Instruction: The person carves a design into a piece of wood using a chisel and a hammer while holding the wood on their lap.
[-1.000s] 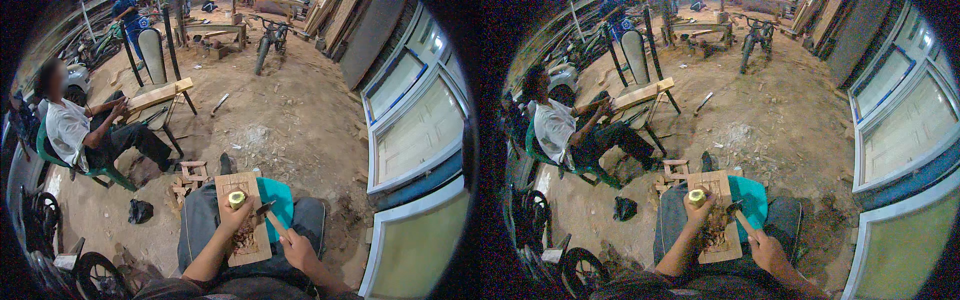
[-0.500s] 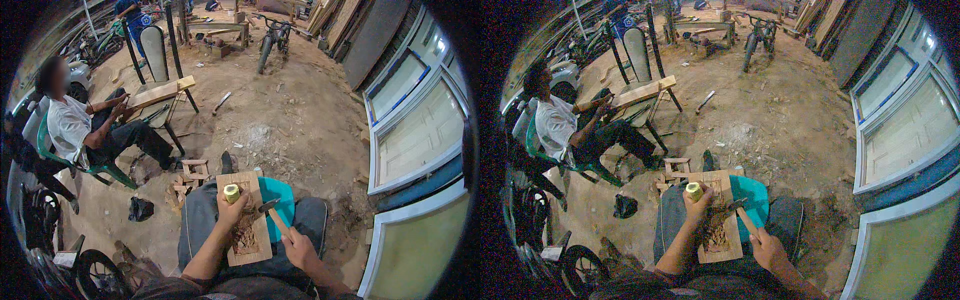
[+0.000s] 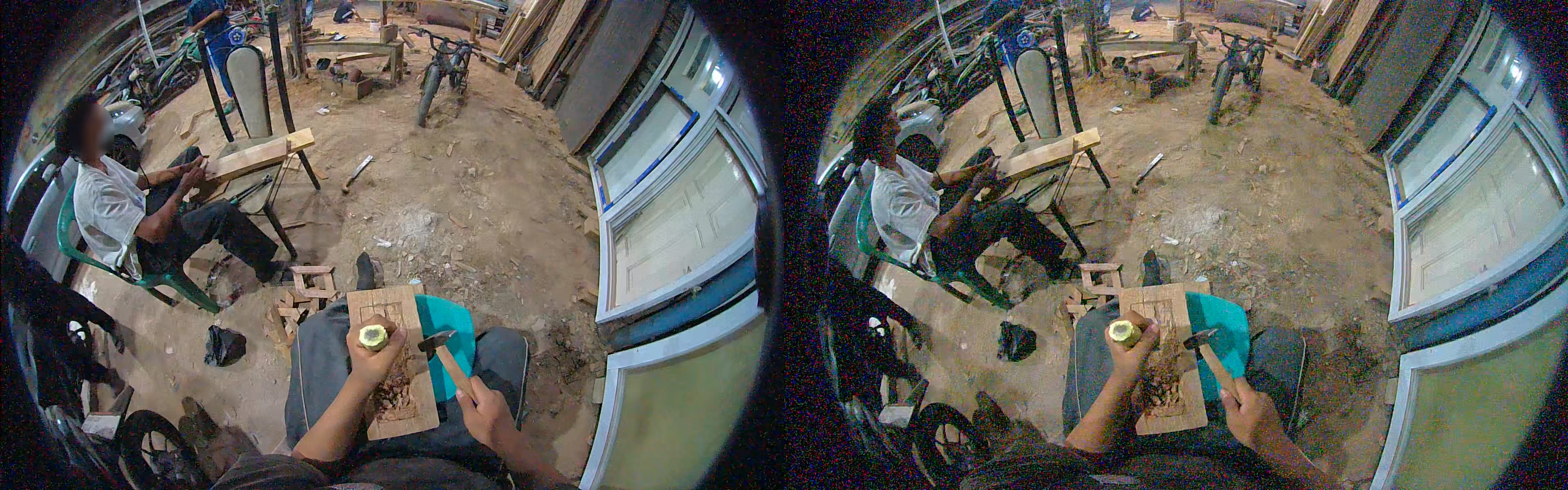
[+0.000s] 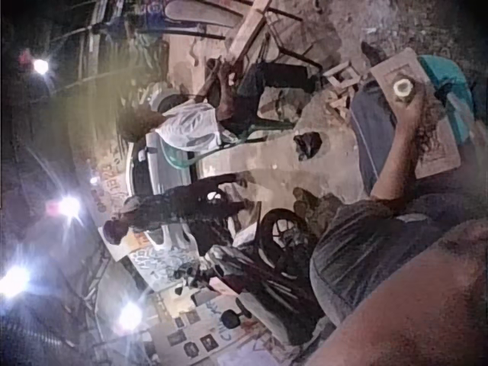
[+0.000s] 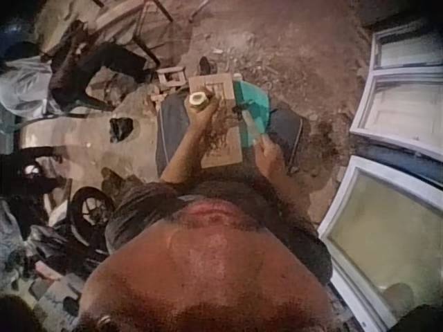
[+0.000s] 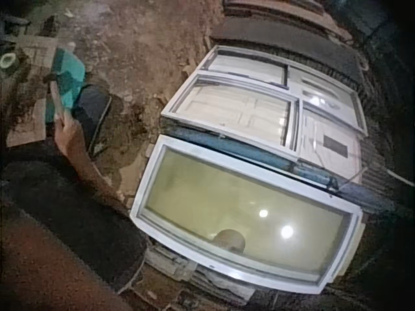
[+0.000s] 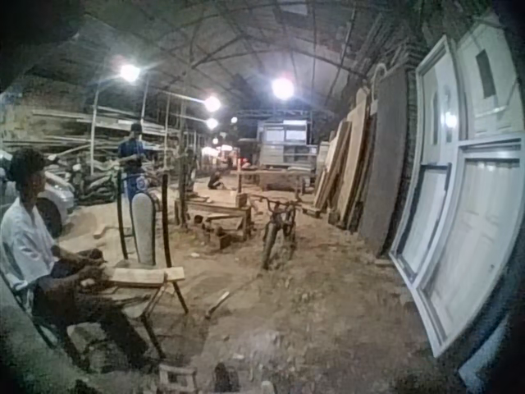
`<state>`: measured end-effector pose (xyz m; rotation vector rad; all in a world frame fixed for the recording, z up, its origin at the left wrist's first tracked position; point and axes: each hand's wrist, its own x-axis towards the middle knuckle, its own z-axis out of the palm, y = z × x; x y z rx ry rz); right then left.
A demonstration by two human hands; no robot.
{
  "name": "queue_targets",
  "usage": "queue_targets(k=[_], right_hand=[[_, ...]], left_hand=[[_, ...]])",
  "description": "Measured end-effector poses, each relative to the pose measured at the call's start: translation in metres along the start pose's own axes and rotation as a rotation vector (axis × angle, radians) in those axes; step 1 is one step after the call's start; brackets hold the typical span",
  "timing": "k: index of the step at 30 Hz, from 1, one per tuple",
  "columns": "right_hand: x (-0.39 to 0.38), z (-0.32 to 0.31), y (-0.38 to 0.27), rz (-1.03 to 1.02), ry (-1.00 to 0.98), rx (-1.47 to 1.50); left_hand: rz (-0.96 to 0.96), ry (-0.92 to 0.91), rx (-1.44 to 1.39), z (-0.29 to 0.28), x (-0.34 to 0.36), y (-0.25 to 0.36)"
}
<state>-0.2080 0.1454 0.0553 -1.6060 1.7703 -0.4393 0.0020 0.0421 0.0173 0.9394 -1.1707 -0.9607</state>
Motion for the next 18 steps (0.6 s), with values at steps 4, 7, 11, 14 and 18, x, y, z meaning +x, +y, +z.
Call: queue_targets(k=[4, 7, 11, 14, 18], right_hand=[[0.006, 0.006, 0.009, -0.076, -0.016, -0.119], [0.006, 0.002, 0.007, -0.063, -0.022, -0.097], [0.005, 0.003, 0.01, -0.06, -0.013, -0.078], [0.004, 0.004, 0.007, -0.034, -0.03, -0.092], [0.005, 0.003, 0.01, -0.068, -0.028, -0.09]], left_hand=[[-0.202, 0.034, -0.104, 0.012, 0.001, -0.014], [-0.25, 0.037, -0.076, 0.013, 0.005, -0.007], [-0.245, 0.011, -0.059, 0.008, 0.002, -0.009], [-0.21, 0.079, -0.16, 0.006, -0.003, -0.004], [-0.108, 0.058, -0.058, 0.001, -0.001, -0.015]])
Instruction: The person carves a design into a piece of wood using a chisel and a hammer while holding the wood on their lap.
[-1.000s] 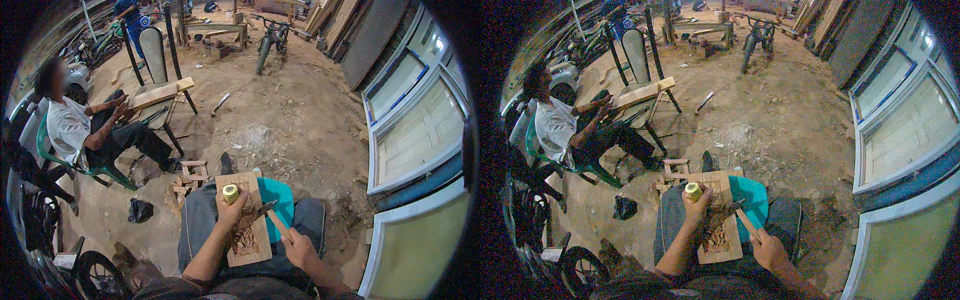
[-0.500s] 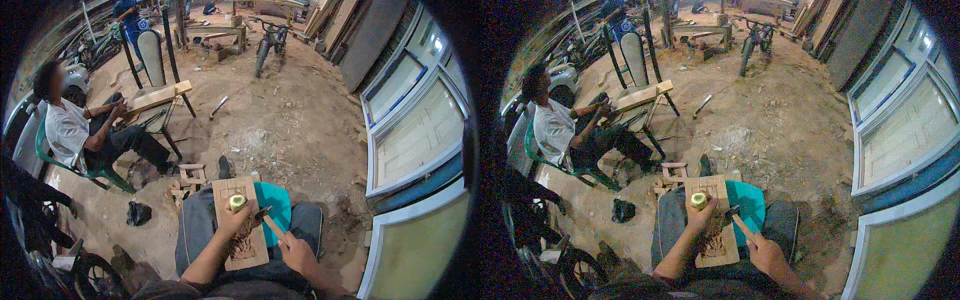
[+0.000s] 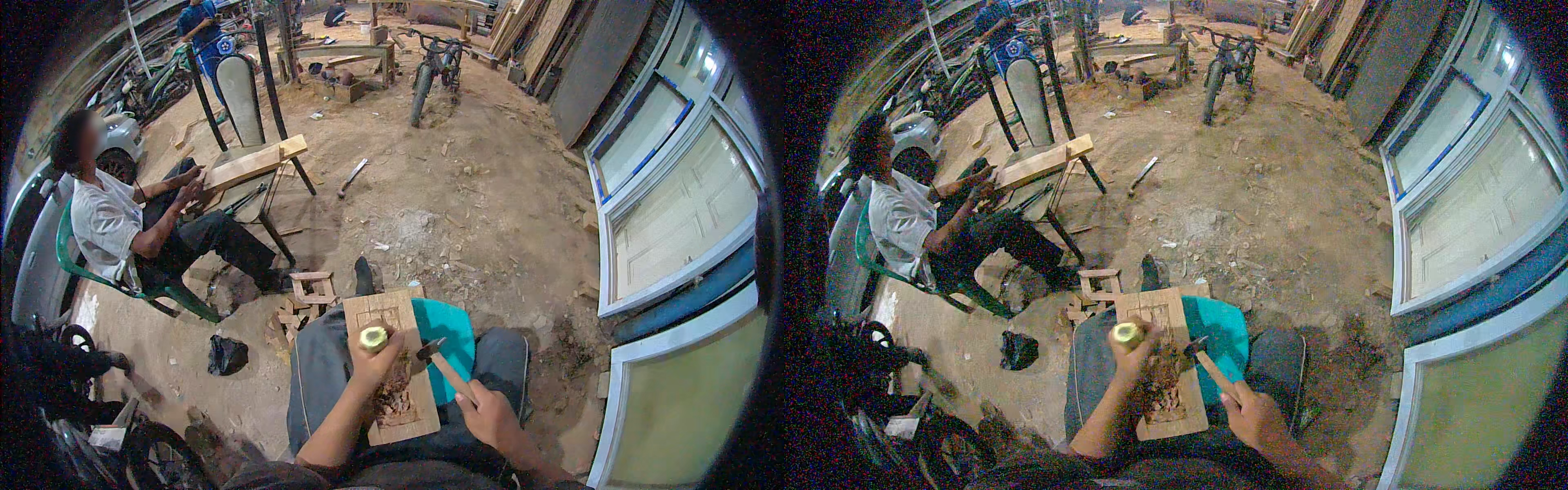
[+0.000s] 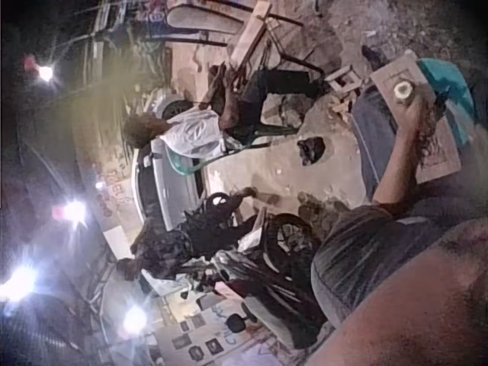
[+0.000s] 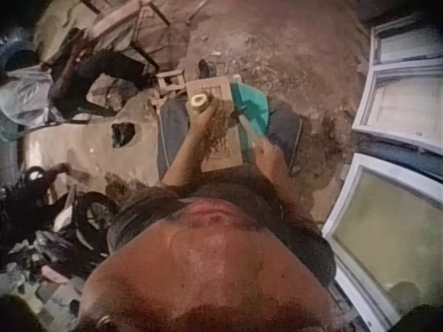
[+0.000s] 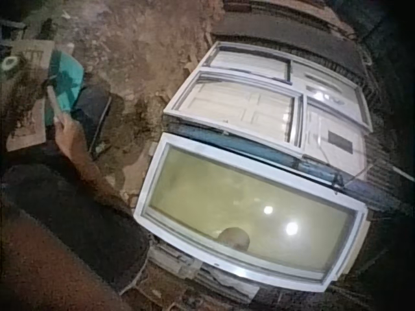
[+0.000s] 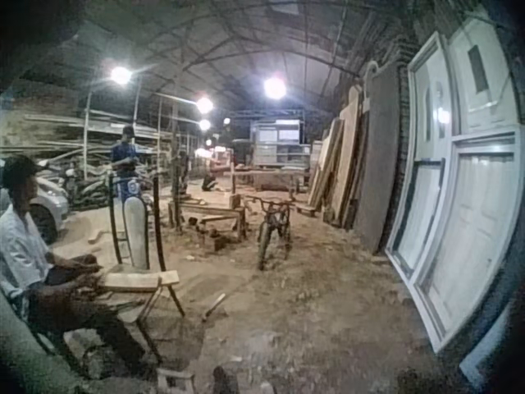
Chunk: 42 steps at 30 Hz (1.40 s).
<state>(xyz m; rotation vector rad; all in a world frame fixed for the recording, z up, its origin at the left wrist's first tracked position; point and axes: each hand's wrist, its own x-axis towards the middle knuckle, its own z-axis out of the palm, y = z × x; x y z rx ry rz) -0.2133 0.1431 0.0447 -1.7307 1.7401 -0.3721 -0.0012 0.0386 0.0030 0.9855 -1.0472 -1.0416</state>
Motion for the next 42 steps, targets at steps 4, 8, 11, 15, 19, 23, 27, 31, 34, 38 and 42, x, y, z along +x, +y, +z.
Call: queue_targets(k=[4, 8, 11, 15, 19, 23, 27, 31, 34, 38, 42], right_hand=[[0.001, -0.001, -0.003, -0.006, 0.031, 0.036], [0.002, 0.006, 0.006, -0.063, 0.05, -0.004], [0.0, 0.003, 0.002, -0.024, 0.022, -0.009], [0.003, 0.001, 0.005, -0.044, 0.053, -0.006], [0.001, 0.004, 0.004, -0.06, 0.051, 0.036], [-0.003, -0.002, -0.01, 0.0, 0.043, 0.164], [0.0, 0.002, -0.002, -0.053, 0.079, 0.09], [0.0, 0.002, 0.0, 0.002, -0.003, -0.03], [0.0, -0.002, -0.001, 0.029, -0.001, -0.01], [-0.002, -0.004, -0.002, 0.035, -0.001, 0.025], [-0.001, -0.004, -0.001, -0.012, 0.027, 0.022]], left_hand=[[-0.102, 0.112, -0.081, 0.008, 0.005, -0.001], [-0.038, 0.104, -0.122, -0.005, 0.0, 0.009], [0.013, 0.014, 0.105, -0.009, 0.007, 0.002], [0.018, 0.083, -0.043, 0.0, 0.009, 0.002], [-0.019, 0.042, -0.122, -0.012, 0.006, 0.002], [-0.08, 0.049, -0.036, -0.001, 0.005, -0.001], [-0.118, -0.052, -0.04, 0.004, 0.008, 0.011], [-0.03, -0.05, -0.009, -0.003, 0.005, -0.001], [-0.055, -0.027, -0.043, -0.006, 0.0, -0.006], [0.003, -0.036, 0.015, -0.007, -0.002, -0.002], [0.009, 0.057, -0.021, 0.004, 0.004, 0.005]])
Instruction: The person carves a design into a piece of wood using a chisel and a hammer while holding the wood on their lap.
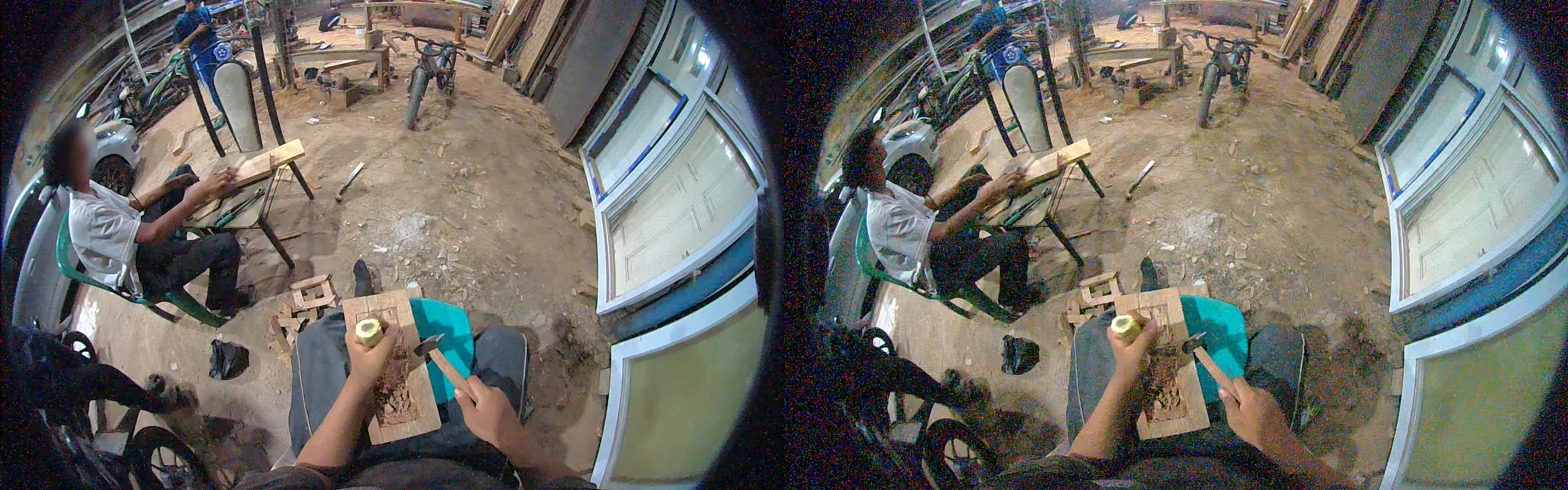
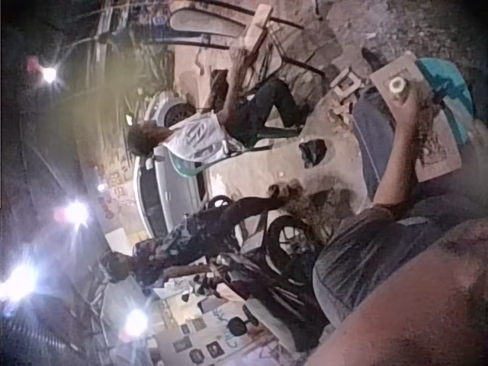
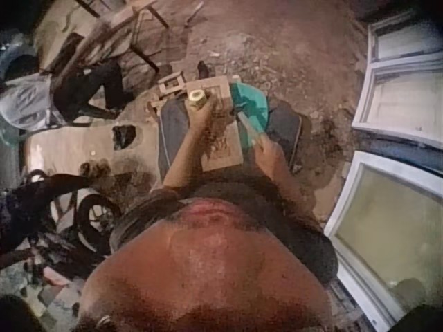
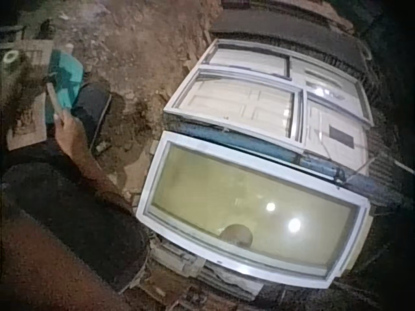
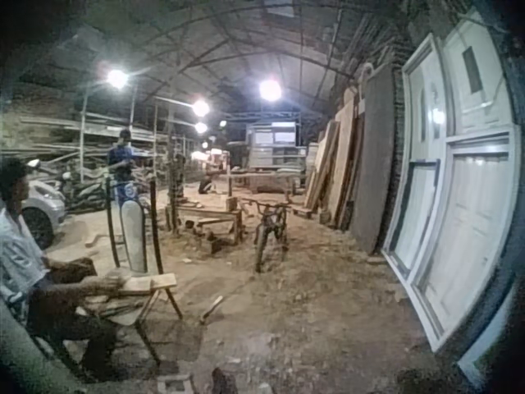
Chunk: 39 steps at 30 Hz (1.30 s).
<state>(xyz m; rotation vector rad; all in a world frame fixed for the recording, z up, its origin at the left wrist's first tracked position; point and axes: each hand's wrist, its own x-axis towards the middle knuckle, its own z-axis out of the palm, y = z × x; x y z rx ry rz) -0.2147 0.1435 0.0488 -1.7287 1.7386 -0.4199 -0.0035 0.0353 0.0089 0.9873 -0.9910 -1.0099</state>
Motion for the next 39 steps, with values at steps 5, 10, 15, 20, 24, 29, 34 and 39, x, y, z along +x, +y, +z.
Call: queue_targets(k=[5, 10, 15, 20, 24, 29, 34, 39], right_hand=[[-0.001, -0.001, -0.006, 0.1, -0.062, -0.006], [-0.002, 0.002, -0.002, 0.03, 0.018, 0.026], [0.002, -0.003, -0.004, 0.032, -0.04, 0.004], [0.001, 0.003, 0.006, 0.022, -0.034, -0.01], [-0.001, -0.003, 0.0, 0.022, -0.032, 0.014], [0.0, -0.003, -0.01, -0.004, -0.008, 0.04], [-0.001, -0.002, -0.002, 0.024, -0.081, -0.058], [-0.002, -0.003, -0.003, 0.02, -0.068, -0.035]], left_hand=[[-0.043, -0.009, -0.293, -0.01, -0.003, 0.006], [-0.088, -0.098, 0.069, 0.002, 0.002, -0.002], [-0.074, -0.165, 0.094, -0.005, 0.0, -0.009], [-0.034, -0.184, 0.09, -0.007, 0.001, -0.014], [-0.015, -0.07, 0.049, -0.002, -0.005, 0.009], [0.024, -0.089, 0.057, -0.002, -0.004, 0.008], [-0.082, -0.022, -0.004, -0.002, 0.005, -0.006], [-0.077, -0.024, 0.032, 0.002, 0.002, -0.001]])
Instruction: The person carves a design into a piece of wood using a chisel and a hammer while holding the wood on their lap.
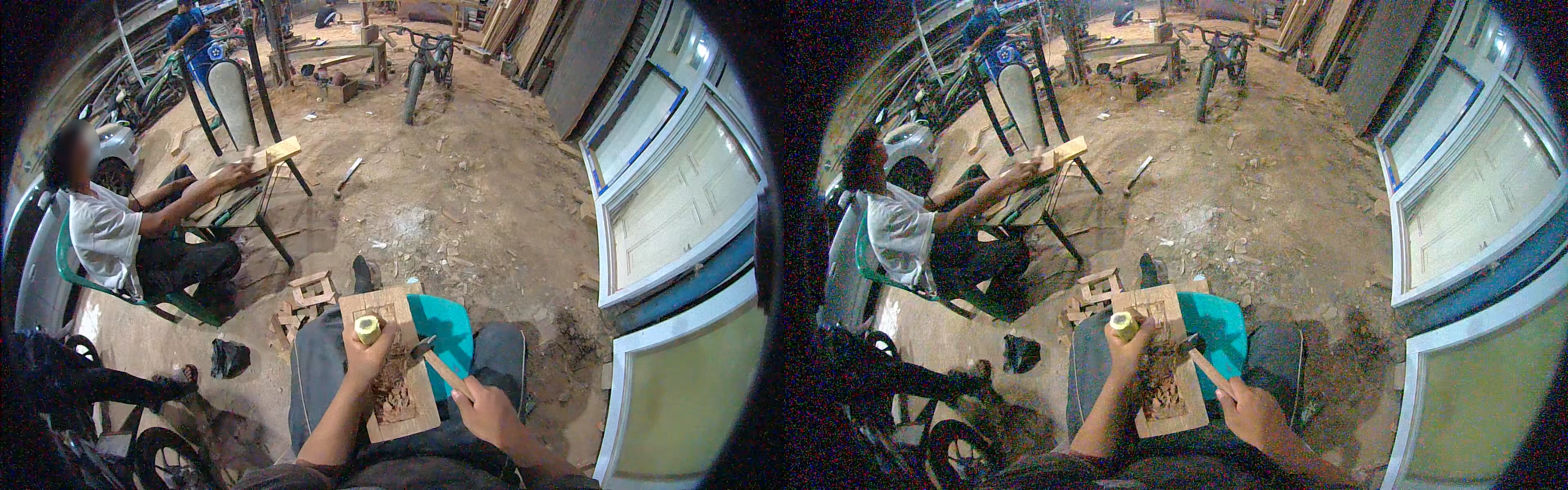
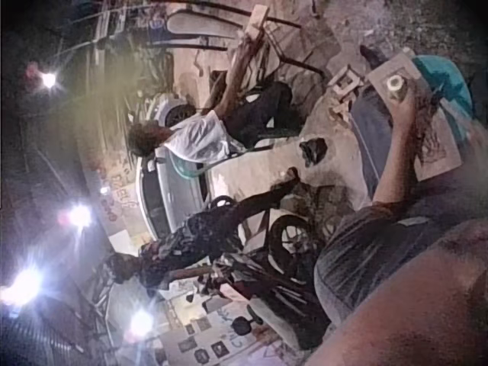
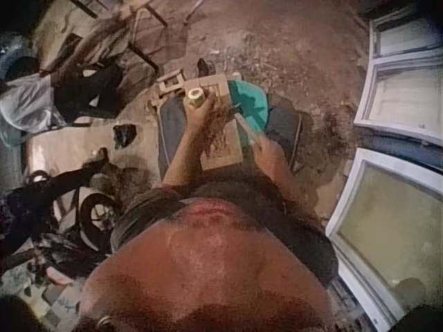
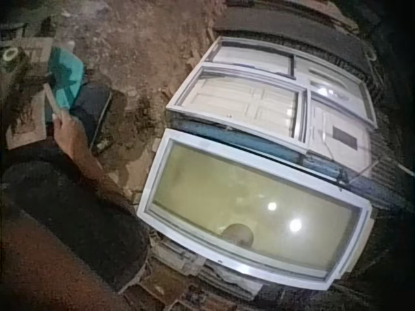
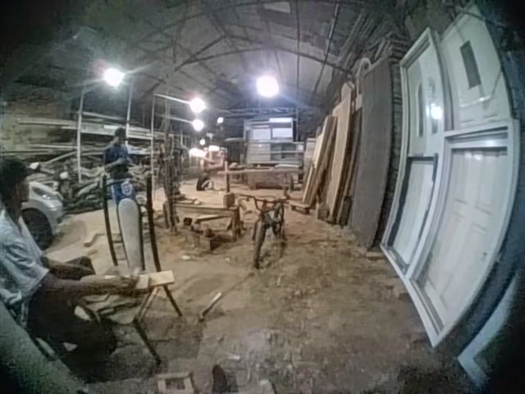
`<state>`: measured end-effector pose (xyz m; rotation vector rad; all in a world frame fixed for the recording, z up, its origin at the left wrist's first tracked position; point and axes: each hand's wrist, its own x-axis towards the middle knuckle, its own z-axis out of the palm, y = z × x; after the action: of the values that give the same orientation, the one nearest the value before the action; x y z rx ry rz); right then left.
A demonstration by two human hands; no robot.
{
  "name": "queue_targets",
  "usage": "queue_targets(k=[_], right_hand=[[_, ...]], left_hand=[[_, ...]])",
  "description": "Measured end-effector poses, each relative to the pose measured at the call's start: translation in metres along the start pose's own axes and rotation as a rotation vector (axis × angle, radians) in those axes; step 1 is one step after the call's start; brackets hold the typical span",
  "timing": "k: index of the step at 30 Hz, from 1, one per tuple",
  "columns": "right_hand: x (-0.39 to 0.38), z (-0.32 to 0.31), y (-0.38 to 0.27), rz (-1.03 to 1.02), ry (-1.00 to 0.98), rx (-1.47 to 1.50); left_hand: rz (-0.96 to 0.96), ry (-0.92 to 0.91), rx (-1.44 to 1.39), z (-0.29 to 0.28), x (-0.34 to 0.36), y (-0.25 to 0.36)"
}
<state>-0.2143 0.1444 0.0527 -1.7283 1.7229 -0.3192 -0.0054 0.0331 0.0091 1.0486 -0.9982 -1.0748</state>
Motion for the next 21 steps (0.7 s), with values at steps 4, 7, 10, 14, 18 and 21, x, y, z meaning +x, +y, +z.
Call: queue_targets(k=[4, 7, 10, 14, 18, 21], right_hand=[[0.0, 0.0, -0.004, 0.03, -0.017, 0.002], [0.0, 0.001, -0.002, -0.005, 0.008, 0.023], [-0.001, -0.003, -0.005, 0.003, 0.019, 0.042], [0.002, -0.002, -0.002, 0.06, -0.053, -0.012], [0.002, 0.0, -0.003, 0.046, -0.032, 0.007], [0.003, -0.004, -0.004, 0.039, -0.035, 0.011]], left_hand=[[-0.007, -0.076, -0.049, -0.001, -0.008, 0.02], [0.04, -0.134, -0.001, -0.005, -0.005, 0.009], [-0.071, -0.057, -0.006, 0.002, -0.002, 0.01], [0.034, -0.025, -0.126, -0.012, -0.003, 0.005], [0.032, -0.048, 0.045, -0.014, 0.001, -0.002], [-0.023, -0.014, 0.026, -0.003, 0.003, 0.001]])
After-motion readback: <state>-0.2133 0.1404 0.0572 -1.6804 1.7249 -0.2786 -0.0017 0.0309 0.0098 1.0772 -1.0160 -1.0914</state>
